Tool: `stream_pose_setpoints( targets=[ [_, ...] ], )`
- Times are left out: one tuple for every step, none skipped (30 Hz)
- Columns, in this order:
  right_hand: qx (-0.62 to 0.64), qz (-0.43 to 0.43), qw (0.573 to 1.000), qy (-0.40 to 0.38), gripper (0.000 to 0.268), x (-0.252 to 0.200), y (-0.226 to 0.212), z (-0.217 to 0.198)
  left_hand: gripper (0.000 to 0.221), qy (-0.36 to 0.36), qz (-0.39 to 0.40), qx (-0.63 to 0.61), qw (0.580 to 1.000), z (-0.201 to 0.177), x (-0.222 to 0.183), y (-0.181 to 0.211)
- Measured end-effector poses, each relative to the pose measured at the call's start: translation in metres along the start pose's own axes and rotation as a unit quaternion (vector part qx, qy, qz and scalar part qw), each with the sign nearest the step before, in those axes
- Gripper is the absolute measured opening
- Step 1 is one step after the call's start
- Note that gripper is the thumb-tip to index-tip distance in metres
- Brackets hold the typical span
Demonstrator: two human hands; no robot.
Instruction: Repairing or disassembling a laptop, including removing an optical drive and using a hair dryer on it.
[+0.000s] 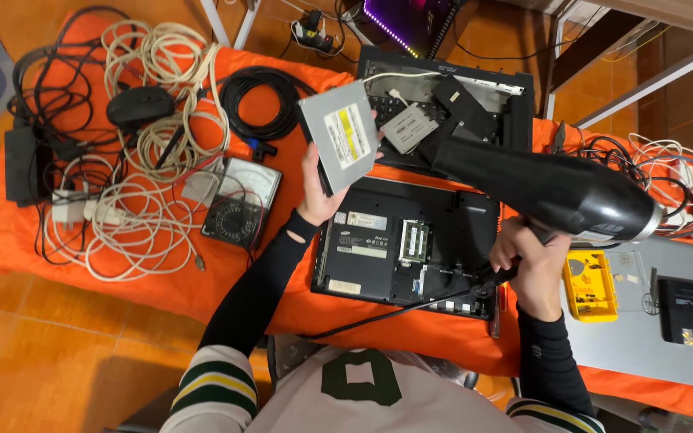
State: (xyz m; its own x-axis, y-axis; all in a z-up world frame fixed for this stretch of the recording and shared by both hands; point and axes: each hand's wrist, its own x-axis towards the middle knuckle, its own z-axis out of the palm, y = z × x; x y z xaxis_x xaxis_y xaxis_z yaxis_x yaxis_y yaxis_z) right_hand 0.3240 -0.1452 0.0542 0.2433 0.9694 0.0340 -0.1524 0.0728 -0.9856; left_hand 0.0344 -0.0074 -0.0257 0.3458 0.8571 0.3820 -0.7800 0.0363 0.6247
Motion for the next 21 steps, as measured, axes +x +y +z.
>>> stream_pose_setpoints(
  targets=[
    [-0.002, 0.003, 1.000, -0.008, 0.017, 0.001, 0.005, -0.004, 0.094, 0.001, 0.005, 0.012, 1.000, -0.002, 0.001, -0.003],
    [-0.005, 0.006, 1.000, -0.014, 0.020, 0.002, 0.010, -0.009, 0.092, 0.002, 0.008, 0.023, 1.000, -0.003, 0.001, -0.007],
    [-0.001, 0.005, 1.000, -0.009, 0.020, 0.003, 0.011, -0.008, 0.092, -0.003, 0.003, 0.026, 1.000, -0.004, 0.001, -0.008],
    [-0.004, 0.019, 1.000, -0.011, 0.020, 0.003, 0.011, -0.010, 0.094, -0.006, -0.001, 0.033, 0.999, -0.004, -0.001, -0.011],
    [-0.007, 0.033, 0.999, -0.012, 0.020, 0.002, 0.011, -0.012, 0.097, -0.009, -0.004, 0.040, 0.999, -0.004, -0.003, -0.014],
    [-0.006, 0.033, 0.999, -0.009, 0.020, 0.004, 0.011, -0.013, 0.097, -0.011, -0.007, 0.040, 0.999, -0.008, -0.006, -0.018],
    [-0.002, 0.039, 0.999, -0.016, 0.017, 0.006, 0.012, -0.013, 0.103, -0.012, -0.034, 0.047, 0.998, -0.012, -0.008, -0.022],
    [0.004, 0.045, 0.999, -0.023, 0.015, 0.007, 0.014, -0.013, 0.110, -0.011, -0.061, 0.057, 0.996, -0.017, -0.012, -0.025],
    [0.007, 0.046, 0.999, -0.021, 0.015, 0.008, 0.017, -0.016, 0.110, -0.013, -0.065, 0.058, 0.996, -0.029, -0.017, -0.032],
    [0.015, 0.046, 0.998, -0.029, 0.015, 0.009, 0.020, -0.018, 0.112, -0.002, -0.071, 0.093, 0.993, -0.040, -0.023, -0.039],
    [0.024, 0.045, 0.998, -0.038, 0.014, 0.010, 0.024, -0.021, 0.114, 0.008, -0.076, 0.127, 0.989, -0.052, -0.029, -0.046],
    [0.026, 0.047, 0.998, -0.035, 0.014, 0.010, 0.025, -0.023, 0.114, 0.007, -0.080, 0.128, 0.989, -0.038, -0.026, -0.039],
    [0.027, 0.049, 0.998, -0.039, 0.014, 0.010, 0.027, -0.025, 0.116, 0.009, -0.075, 0.152, 0.986, -0.025, -0.023, -0.031],
    [0.029, 0.049, 0.997, -0.043, 0.013, 0.011, 0.027, -0.026, 0.117, 0.010, -0.068, 0.176, 0.982, -0.011, -0.018, -0.024],
    [0.030, 0.050, 0.997, -0.040, 0.013, 0.012, 0.028, -0.027, 0.117, 0.008, -0.071, 0.176, 0.982, -0.023, -0.023, -0.031],
    [0.030, 0.054, 0.997, -0.040, 0.011, 0.013, 0.029, -0.028, 0.116, 0.011, -0.064, 0.227, 0.972, -0.035, -0.027, -0.038],
    [0.030, 0.057, 0.997, -0.040, 0.010, 0.014, 0.029, -0.029, 0.115, 0.014, -0.056, 0.278, 0.959, -0.047, -0.032, -0.045],
    [0.032, 0.058, 0.997, -0.038, 0.010, 0.014, 0.030, -0.030, 0.115, 0.013, -0.058, 0.279, 0.958, -0.056, -0.037, -0.049],
    [0.034, 0.061, 0.997, -0.037, 0.009, 0.014, 0.030, -0.030, 0.116, 0.024, -0.066, 0.298, 0.952, -0.064, -0.042, -0.054],
    [0.037, 0.065, 0.997, -0.037, 0.009, 0.014, 0.030, -0.030, 0.116, 0.035, -0.073, 0.318, 0.945, -0.072, -0.047, -0.058],
    [0.038, 0.065, 0.997, -0.035, 0.009, 0.014, 0.032, -0.033, 0.116, 0.034, -0.075, 0.319, 0.944, -0.046, -0.032, -0.046]
  ],
)
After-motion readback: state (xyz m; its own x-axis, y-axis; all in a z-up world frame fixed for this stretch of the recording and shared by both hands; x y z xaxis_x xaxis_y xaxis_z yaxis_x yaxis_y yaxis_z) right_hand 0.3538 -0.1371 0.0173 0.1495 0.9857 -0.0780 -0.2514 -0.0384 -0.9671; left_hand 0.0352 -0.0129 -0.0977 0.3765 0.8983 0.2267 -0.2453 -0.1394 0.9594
